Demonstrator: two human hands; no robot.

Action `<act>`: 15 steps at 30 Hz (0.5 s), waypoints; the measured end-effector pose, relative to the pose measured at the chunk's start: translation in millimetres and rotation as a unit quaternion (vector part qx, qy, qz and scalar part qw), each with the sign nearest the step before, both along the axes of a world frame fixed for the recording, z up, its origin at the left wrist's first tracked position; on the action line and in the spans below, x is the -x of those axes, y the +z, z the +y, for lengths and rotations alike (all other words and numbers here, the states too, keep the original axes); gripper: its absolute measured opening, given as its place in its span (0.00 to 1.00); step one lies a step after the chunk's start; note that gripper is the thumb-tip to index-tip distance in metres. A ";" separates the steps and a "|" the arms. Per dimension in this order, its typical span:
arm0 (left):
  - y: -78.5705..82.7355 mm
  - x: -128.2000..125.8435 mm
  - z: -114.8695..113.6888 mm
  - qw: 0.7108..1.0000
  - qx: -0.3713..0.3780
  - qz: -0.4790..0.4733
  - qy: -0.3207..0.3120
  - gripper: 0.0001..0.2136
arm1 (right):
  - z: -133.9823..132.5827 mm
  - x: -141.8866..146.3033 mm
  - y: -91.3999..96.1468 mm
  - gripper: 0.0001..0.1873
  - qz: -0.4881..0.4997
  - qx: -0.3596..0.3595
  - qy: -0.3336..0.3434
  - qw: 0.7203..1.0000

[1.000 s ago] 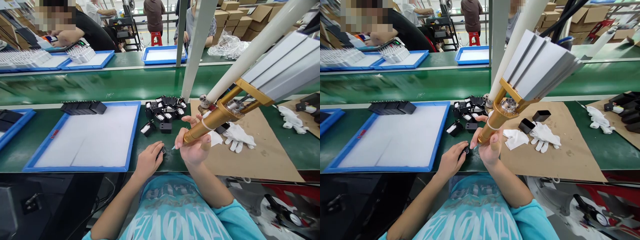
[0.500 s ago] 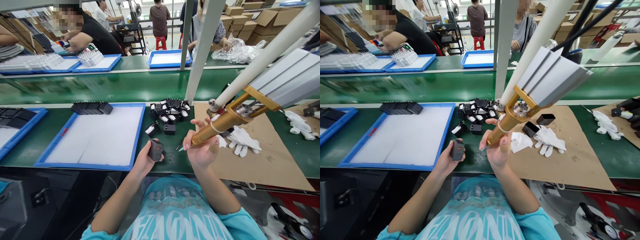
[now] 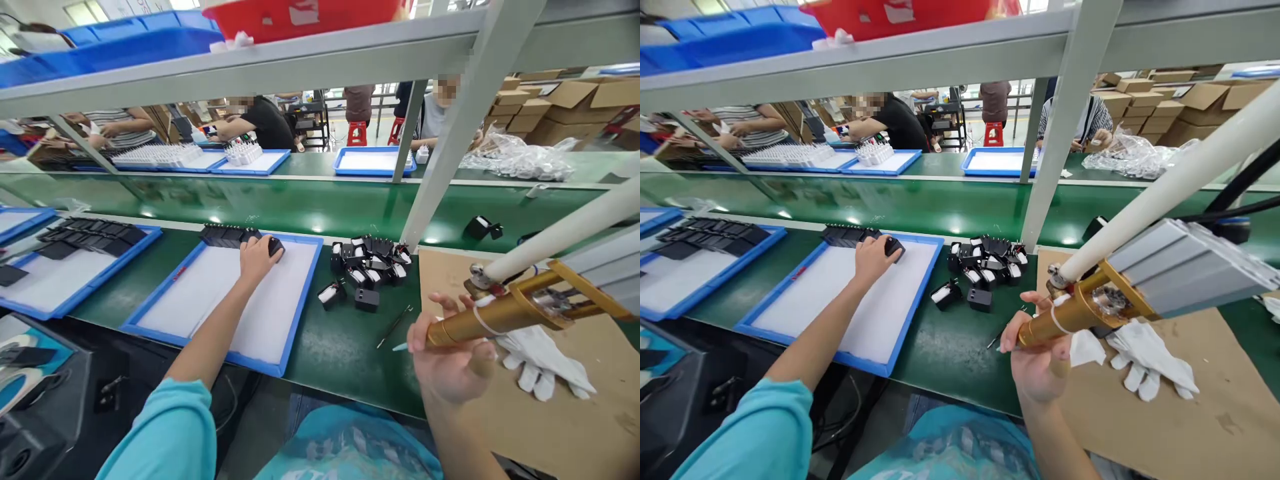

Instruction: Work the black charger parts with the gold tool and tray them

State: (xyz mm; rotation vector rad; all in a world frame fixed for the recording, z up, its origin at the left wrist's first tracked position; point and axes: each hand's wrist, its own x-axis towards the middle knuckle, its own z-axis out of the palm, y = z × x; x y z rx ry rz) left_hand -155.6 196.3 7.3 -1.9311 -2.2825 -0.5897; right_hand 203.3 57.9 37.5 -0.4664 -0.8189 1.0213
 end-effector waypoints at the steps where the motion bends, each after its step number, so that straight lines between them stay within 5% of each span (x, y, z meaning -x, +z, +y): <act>1: 0.9 8.6 10.9 0.999 0.001 0.051 0.003 0.21 | 0.1 -0.5 -0.2 0.21 -0.003 0.001 -0.002 1.000; 5: 4.0 26.2 31.1 0.996 -0.018 0.082 0.021 0.24 | 0.9 -1.3 0.1 0.22 -0.017 0.010 -0.010 1.000; 9: 6.4 8.2 25.4 0.993 -0.061 0.100 0.019 0.30 | 3.0 -1.6 -0.7 0.21 -0.019 0.008 -0.014 1.000; 12: 7.0 -33.5 2.8 0.991 0.032 -0.028 -0.127 0.28 | 3.9 -1.6 -1.4 0.20 -0.017 0.004 -0.012 1.000; 15: 5.2 -79.3 -30.2 0.935 0.176 -0.138 -0.274 0.35 | 3.3 -1.4 -1.0 0.18 -0.019 0.000 -0.009 1.000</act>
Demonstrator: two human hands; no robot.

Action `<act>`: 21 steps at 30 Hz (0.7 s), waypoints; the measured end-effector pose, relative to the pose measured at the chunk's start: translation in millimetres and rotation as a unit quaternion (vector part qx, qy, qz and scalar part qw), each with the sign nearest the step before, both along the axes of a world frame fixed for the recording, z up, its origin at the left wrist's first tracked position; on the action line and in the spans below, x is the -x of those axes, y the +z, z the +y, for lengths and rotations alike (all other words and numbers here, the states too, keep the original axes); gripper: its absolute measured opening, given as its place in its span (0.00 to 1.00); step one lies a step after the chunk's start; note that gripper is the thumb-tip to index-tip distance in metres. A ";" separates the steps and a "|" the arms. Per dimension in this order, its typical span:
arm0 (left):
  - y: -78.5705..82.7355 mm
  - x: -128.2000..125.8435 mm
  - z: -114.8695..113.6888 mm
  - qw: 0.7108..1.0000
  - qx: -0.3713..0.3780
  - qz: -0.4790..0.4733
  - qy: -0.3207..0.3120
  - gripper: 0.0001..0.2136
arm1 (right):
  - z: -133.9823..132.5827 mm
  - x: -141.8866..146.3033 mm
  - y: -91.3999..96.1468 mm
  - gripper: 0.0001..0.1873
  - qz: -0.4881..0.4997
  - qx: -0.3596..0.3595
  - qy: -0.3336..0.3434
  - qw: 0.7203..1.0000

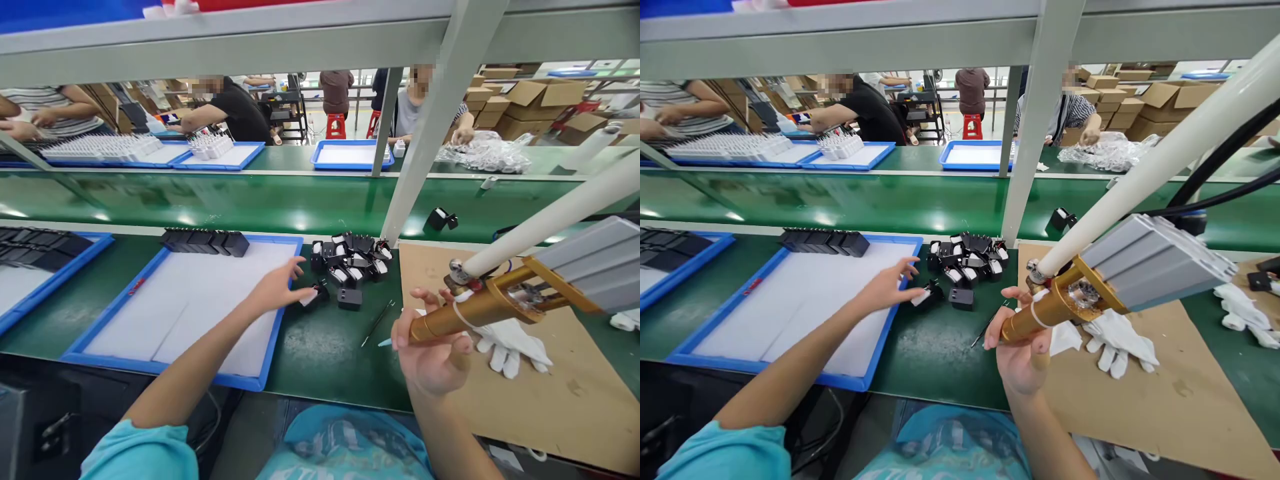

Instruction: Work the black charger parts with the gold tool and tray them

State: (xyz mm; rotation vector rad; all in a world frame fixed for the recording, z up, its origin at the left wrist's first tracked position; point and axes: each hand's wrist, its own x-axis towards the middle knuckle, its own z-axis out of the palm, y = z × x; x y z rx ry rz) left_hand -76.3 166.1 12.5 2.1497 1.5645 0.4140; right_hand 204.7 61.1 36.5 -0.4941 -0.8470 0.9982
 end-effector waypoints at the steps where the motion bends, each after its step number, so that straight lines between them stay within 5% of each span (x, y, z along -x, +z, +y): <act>1: -1.0 -11.6 -10.9 0.999 0.026 0.001 -0.024 0.36 | -0.5 0.1 0.4 0.18 -0.001 0.000 0.000 1.000; 5: -6.1 -31.2 -49.2 0.999 0.040 0.023 -0.006 0.30 | -3.4 0.0 2.7 0.18 -0.007 -0.001 -0.005 1.000; 12: -15.3 -38.2 -117.9 0.991 0.086 -0.098 0.010 0.30 | -9.7 1.5 5.2 0.20 -0.006 0.012 0.003 1.000; 18: -17.7 -50.8 -132.9 0.971 0.162 -0.174 -0.034 0.27 | -16.9 6.6 9.4 0.18 -0.002 0.010 0.002 1.000; 21: -25.2 -54.3 -137.4 0.976 0.129 -0.176 -0.007 0.23 | -20.7 7.7 10.8 0.17 0.001 -0.001 0.016 1.000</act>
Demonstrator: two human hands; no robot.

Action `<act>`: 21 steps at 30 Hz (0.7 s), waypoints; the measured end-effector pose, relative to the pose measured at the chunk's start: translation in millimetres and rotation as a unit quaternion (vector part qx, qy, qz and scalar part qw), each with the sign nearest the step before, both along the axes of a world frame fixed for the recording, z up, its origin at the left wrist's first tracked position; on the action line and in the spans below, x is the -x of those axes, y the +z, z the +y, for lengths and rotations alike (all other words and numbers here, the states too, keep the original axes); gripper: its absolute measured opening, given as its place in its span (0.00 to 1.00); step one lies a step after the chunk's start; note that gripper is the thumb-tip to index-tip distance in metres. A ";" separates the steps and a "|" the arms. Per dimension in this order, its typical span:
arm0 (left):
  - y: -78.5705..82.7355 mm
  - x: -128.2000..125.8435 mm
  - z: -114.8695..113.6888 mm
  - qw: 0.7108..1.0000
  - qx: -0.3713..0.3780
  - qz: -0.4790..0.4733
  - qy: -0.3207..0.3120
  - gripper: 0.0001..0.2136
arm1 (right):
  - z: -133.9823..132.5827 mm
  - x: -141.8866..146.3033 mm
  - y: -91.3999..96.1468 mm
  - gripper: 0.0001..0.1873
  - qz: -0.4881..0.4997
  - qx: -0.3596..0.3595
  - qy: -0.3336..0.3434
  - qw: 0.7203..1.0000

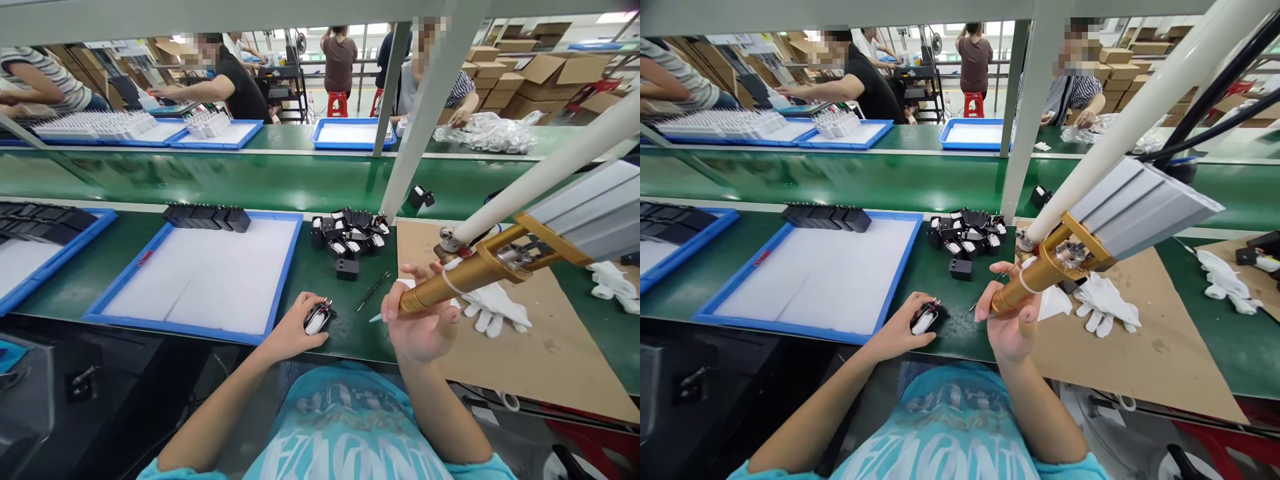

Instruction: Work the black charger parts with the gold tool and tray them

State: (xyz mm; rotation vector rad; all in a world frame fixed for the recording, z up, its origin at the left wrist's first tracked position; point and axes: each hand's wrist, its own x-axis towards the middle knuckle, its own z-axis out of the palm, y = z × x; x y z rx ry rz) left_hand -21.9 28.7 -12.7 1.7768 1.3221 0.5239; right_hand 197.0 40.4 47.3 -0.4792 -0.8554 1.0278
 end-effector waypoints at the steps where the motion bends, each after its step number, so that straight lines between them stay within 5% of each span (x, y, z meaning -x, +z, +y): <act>1: -3.9 -1.1 -2.8 0.999 -0.029 0.007 0.022 0.22 | -0.9 0.1 0.1 0.17 0.001 -0.003 0.004 1.000; 5: -21.1 -4.9 -16.6 0.984 -0.145 0.011 0.098 0.21 | -2.6 0.9 0.2 0.19 0.013 -0.010 0.011 1.000; 9: -29.5 -6.7 -23.7 0.982 -0.126 0.018 0.139 0.18 | -2.2 6.4 1.6 0.20 0.023 0.000 0.018 1.000; 17: -30.6 -17.3 -25.2 0.976 -0.170 0.037 0.133 0.14 | 2.6 34.3 9.5 0.19 0.046 -0.014 0.065 0.997; 21: -18.7 -29.1 -33.4 0.972 -0.172 0.075 0.145 0.16 | 4.7 45.2 10.7 0.23 0.046 -0.019 0.073 0.996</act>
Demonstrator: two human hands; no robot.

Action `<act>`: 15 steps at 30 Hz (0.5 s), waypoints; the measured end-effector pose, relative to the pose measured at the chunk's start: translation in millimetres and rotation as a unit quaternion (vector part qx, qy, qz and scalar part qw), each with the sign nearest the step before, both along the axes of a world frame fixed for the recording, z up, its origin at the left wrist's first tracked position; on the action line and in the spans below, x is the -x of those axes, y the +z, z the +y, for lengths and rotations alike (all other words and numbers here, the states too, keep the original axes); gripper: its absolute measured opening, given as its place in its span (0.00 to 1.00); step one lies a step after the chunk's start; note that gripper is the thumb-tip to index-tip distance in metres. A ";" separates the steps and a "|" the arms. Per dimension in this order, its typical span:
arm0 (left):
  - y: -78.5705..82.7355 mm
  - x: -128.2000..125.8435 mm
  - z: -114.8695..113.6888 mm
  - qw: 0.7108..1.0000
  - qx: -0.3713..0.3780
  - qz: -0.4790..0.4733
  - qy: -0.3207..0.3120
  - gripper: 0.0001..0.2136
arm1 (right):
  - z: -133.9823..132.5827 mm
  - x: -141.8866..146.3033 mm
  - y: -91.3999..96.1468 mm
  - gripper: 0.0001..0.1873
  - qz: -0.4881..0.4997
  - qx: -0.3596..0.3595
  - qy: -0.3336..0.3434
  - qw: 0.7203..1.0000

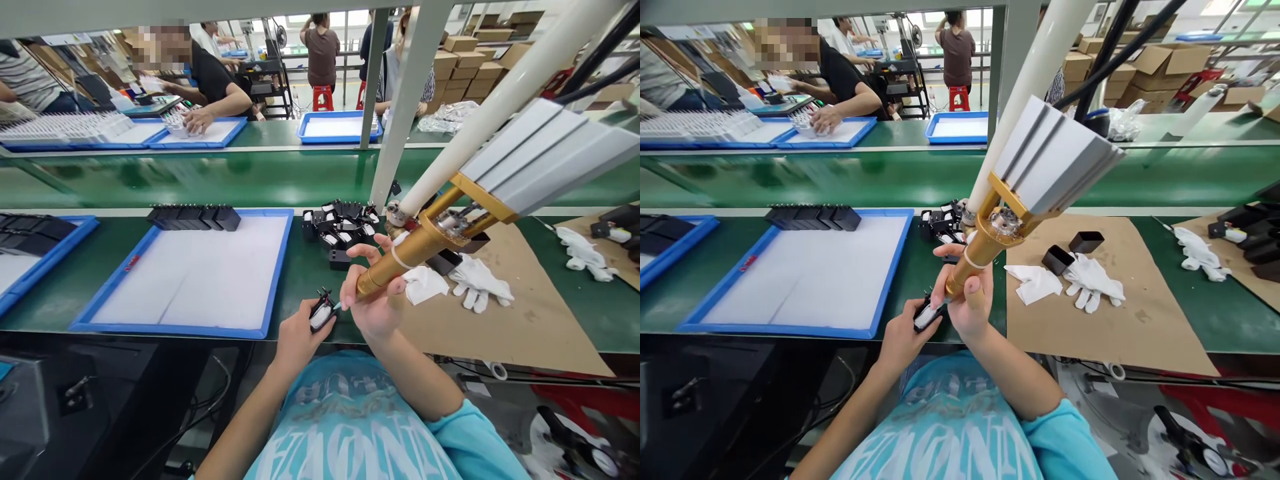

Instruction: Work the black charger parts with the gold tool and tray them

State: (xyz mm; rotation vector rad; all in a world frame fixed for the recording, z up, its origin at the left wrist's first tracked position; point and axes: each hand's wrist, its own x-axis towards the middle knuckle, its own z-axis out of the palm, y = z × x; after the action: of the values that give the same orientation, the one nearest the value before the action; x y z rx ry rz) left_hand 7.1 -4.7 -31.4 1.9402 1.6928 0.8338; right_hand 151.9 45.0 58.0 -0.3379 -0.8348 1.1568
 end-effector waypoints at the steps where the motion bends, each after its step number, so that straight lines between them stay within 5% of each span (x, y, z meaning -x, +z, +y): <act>1: 4.8 -2.2 -1.5 1.000 -0.010 0.006 0.001 0.15 | 0.2 1.0 -0.2 0.23 0.000 -0.002 0.001 1.000; 7: 27.5 -6.6 -2.9 0.996 -0.076 0.039 -0.010 0.13 | 0.6 -3.4 -1.7 0.20 -0.005 -0.011 -0.013 1.000; 15: 31.6 -7.4 -3.7 0.996 -0.076 0.052 -0.011 0.12 | 1.6 -3.2 0.8 0.21 -0.015 0.007 -0.027 1.000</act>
State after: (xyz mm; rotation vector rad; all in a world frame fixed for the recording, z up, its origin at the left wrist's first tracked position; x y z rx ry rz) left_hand 14.5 -8.4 0.2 2.1347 1.7072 0.8901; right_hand 155.1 46.6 58.8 -0.3883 -0.8403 1.1106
